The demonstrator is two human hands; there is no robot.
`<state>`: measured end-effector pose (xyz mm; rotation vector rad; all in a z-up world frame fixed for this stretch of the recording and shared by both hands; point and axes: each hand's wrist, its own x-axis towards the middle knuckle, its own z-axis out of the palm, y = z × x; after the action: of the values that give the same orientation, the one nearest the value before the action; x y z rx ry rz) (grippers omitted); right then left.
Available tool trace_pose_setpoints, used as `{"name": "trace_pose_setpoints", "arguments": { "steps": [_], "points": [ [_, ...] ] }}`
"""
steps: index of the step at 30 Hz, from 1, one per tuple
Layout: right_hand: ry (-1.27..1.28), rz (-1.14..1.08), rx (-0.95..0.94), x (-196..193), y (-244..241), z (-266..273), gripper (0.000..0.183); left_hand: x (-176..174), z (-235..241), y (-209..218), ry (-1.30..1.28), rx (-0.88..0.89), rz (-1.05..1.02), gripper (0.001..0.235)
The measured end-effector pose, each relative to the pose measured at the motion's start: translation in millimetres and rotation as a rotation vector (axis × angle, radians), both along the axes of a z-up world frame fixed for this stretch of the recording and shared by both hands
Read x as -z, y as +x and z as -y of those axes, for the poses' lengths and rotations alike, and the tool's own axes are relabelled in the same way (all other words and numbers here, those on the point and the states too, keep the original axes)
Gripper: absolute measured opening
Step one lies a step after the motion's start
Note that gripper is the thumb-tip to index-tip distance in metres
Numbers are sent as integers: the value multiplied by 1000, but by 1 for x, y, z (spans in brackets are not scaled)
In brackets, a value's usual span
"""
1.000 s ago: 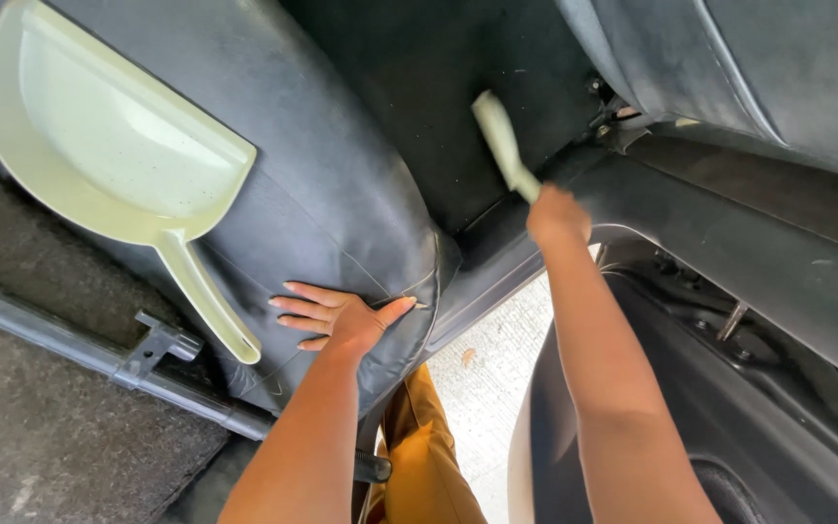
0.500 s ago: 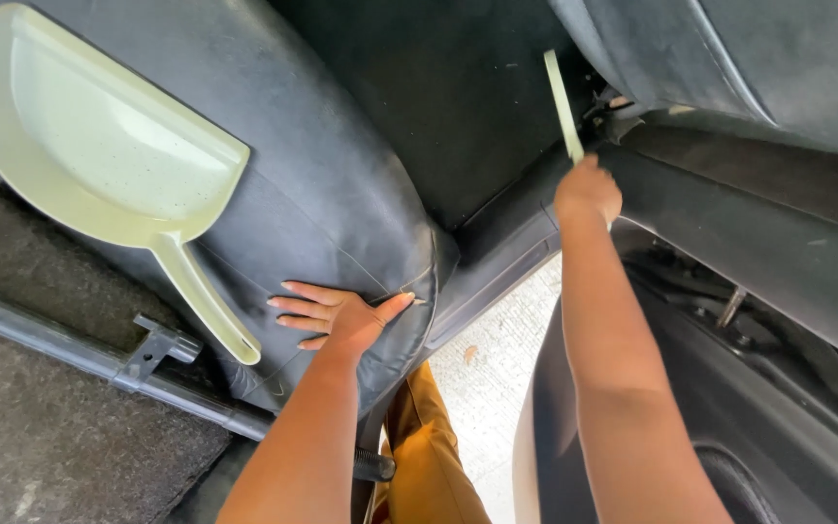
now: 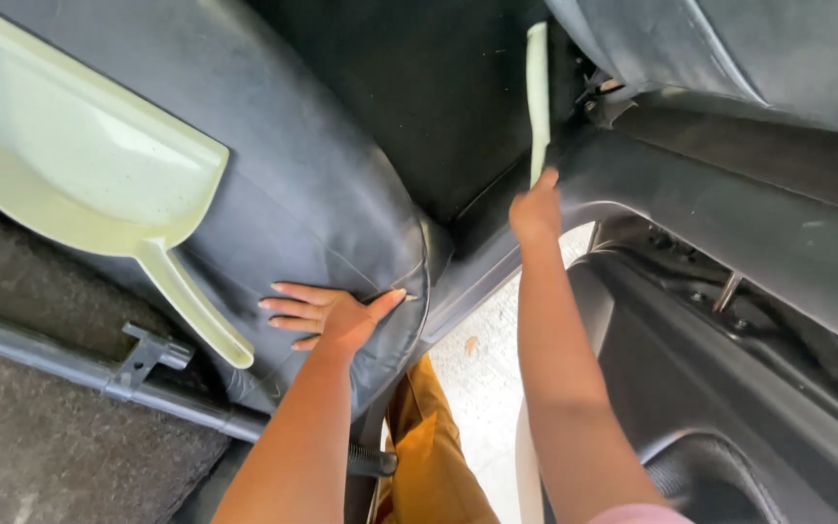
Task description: The person sweeps the floor mat of a car using a small brush and dustpan. They then sweep the car door sill and the interior door panel before placing the tools on the seat.
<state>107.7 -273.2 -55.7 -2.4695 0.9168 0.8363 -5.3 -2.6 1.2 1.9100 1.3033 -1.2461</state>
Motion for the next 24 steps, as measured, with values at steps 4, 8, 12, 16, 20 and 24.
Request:
{"name": "trace_pose_setpoints", "arguments": {
  "steps": [4,8,12,16,20,24],
  "points": [
    [-175,-85,-59,111,-6,51,65,14,4,4,53,-21,-38,189],
    [92,-304,-52,77,-49,1,48,3,-2,-4,14,-22,-53,187],
    [370,-355,-45,56,-90,-20,39,4,4,5,43,-45,-56,186],
    [106,-386,-217,29,-58,-6,44,10,3,-3,42,-34,-42,190],
    [-72,-203,-112,113,-14,61,54,10,2,-1,24,-30,-36,192],
    [-2,-297,-104,31,-5,9,60,9,0,0,15,-11,-39,192]
  ]
}}
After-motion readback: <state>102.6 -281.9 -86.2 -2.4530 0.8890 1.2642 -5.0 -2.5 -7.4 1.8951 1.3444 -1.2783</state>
